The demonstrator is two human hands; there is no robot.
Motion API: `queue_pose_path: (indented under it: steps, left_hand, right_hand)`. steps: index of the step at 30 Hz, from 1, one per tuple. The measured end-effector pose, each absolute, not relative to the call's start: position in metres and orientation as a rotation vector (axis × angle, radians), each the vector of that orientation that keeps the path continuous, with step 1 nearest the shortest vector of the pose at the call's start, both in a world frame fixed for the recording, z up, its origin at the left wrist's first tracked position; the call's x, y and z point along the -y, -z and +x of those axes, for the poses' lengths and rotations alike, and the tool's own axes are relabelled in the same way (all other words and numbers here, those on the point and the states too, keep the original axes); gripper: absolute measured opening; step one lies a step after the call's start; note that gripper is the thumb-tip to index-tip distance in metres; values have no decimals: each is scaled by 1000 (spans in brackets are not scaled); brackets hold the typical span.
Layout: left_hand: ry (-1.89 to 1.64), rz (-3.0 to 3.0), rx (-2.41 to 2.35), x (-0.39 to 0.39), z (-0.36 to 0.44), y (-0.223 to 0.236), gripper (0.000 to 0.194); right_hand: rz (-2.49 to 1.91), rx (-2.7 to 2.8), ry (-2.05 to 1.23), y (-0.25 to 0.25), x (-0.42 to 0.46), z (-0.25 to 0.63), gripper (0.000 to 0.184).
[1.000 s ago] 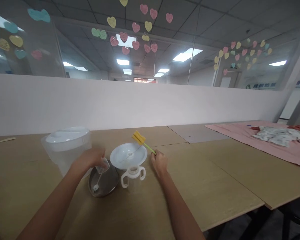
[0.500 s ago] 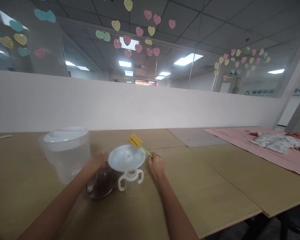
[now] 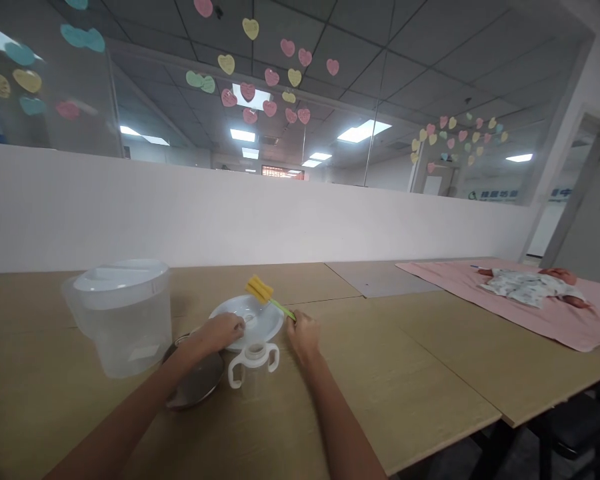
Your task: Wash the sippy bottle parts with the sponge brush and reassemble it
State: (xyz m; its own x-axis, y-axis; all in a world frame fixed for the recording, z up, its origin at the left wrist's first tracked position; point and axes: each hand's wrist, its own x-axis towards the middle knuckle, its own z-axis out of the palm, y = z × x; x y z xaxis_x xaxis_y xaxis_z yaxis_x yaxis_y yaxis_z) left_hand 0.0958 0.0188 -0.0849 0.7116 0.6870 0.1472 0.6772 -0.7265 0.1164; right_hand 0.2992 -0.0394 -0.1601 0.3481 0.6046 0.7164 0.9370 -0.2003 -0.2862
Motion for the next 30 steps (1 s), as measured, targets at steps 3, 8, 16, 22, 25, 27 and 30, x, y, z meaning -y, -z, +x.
queue_pose_path:
  steps: [3, 8, 16, 22, 25, 27, 30]
  left_hand:
    - [-330, 2791, -1135, -25, 92, 85, 7]
    - [-527, 2630, -1039, -36, 75, 59, 18]
    - [-839, 2049, -594, 12, 60, -3, 35]
    - [-1077, 2371, -956, 10, 70, 4, 24]
    - [-1117, 2507, -1176, 1, 67, 8, 19]
    - [-1009, 2579, -1214, 1, 62, 7, 19]
    - [-833, 2658, -1336, 1, 53, 3, 23]
  right_hand:
    - [-1867, 1373, 596, 159, 40, 299, 24]
    - [-1797, 1399, 616, 161, 41, 297, 26]
    - [-1869, 1446, 641, 165, 36, 295, 27]
    - [-1713, 1495, 823, 164, 41, 301, 30]
    - [-1637, 1546, 888, 164, 41, 299, 32]
    - [-1613, 1571, 897, 166, 40, 298, 32]
    - [-1607, 1592, 863, 168, 39, 298, 32]
